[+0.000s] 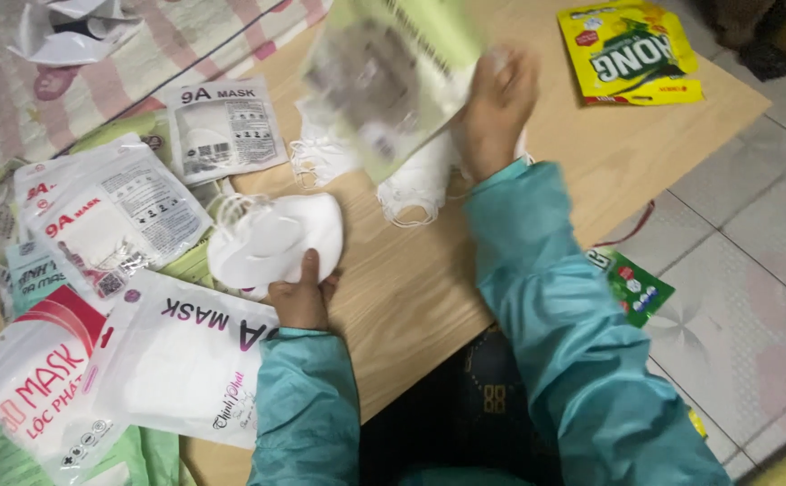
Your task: The person picks up face masks from a wooden surface and places them inside plastic packaging sleeves.
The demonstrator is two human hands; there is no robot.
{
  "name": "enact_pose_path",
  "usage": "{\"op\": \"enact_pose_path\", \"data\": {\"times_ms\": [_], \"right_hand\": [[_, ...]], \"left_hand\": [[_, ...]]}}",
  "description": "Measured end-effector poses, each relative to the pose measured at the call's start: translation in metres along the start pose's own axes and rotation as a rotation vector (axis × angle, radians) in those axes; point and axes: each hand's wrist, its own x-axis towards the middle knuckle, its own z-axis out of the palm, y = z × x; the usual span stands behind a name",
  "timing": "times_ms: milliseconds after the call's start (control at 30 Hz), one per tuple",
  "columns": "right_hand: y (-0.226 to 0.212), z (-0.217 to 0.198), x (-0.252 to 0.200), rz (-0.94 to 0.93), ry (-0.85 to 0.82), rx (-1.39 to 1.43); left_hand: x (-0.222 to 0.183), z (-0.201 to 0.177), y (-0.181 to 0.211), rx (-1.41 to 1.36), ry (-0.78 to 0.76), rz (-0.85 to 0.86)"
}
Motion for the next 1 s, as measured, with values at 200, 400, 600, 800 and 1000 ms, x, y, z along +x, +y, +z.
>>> {"op": "enact_pose_path", "data": {"times_ms": [200, 400, 600, 800, 1000], "right_hand": [[0.161, -0.043, -0.138, 0.548, -0.033, -0.165], [-0.006, -0.059, -0.166, 0.868, -0.641, -0.233], [-0.026, -0.104, -0.146, 0.458, -1.270, -1.072], [-0.012, -0.095, -0.193, 0.509, -0.577, 0.175], [-0.070, -0.073, -0.204, 0.929, -0.490, 0.199]], "left_hand": [[-0.009, -0.009, 0.013, -0.134, -0.091, 0.201], [-0.033, -0.004, 0.034, -0.100, -0.111, 0.232], [-0.022, -0.010, 0.030, -0.041, -0.253, 0.203], [-0.050, 0.002, 0.025, -0.043, -0.361, 0.170], [-0.070, -0.003, 0.013, 0.222, -0.842, 0.119]]}}
